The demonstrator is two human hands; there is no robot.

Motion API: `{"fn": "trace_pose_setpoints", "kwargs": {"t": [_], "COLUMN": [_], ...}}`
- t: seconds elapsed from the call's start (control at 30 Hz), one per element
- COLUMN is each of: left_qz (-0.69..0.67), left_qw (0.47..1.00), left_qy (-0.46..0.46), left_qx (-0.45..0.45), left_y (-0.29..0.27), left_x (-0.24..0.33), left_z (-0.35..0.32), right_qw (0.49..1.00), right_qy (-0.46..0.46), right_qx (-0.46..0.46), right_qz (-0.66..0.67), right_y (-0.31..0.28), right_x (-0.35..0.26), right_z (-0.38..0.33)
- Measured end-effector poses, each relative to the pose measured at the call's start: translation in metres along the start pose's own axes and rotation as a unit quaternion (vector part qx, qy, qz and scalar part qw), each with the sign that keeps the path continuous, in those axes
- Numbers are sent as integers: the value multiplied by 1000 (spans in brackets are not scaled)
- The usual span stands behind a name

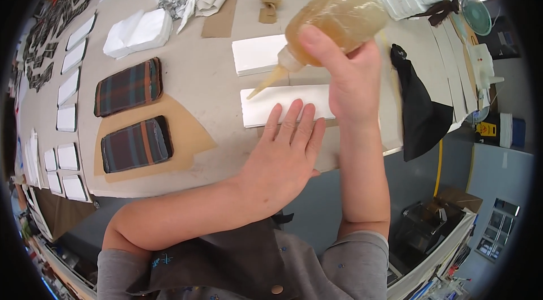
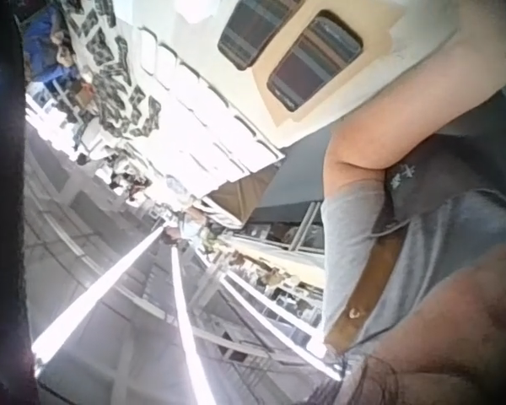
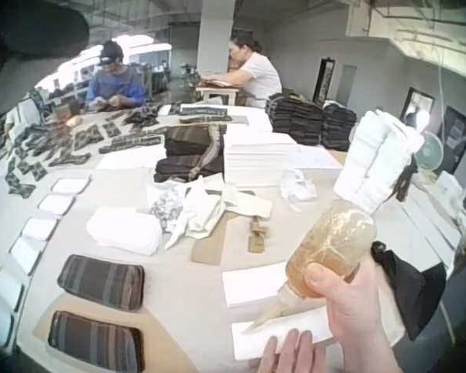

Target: The recorder applies glue to leather components and attaches white protective linings to assemble phone cases.

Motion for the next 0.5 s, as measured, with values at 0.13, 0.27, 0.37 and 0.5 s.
{"fn": "trace_pose_setpoints", "kwargs": {"t": [0.13, 0.27, 0.37, 0.5], "left_qz": [20, 21, 29, 35], "left_qw": [1000, 1000, 999, 999], "left_qy": [14, 13, 10, 15], "left_qx": [4, 15, 12, 0], "left_y": [1, 0, -1, -1], "left_x": [3, 4, 3, 3], "left_z": [-2, -3, -3, -2], "right_qw": [999, 998, 998, 992], "right_qy": [-6, 0, 30, 87], "right_qx": [-1, -2, -3, -49], "right_qz": [-54, -61, -56, -82], "right_y": [8, 11, 11, 15], "right_x": [9, 12, 17, 20], "right_z": [3, 2, -2, -16]}}
Point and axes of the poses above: each hand's wrist, its own z-axis towards the middle knuckle, its own y-axis out of the palm, x = y × z, the point moved 8 cm from there along z, towards the middle knuckle
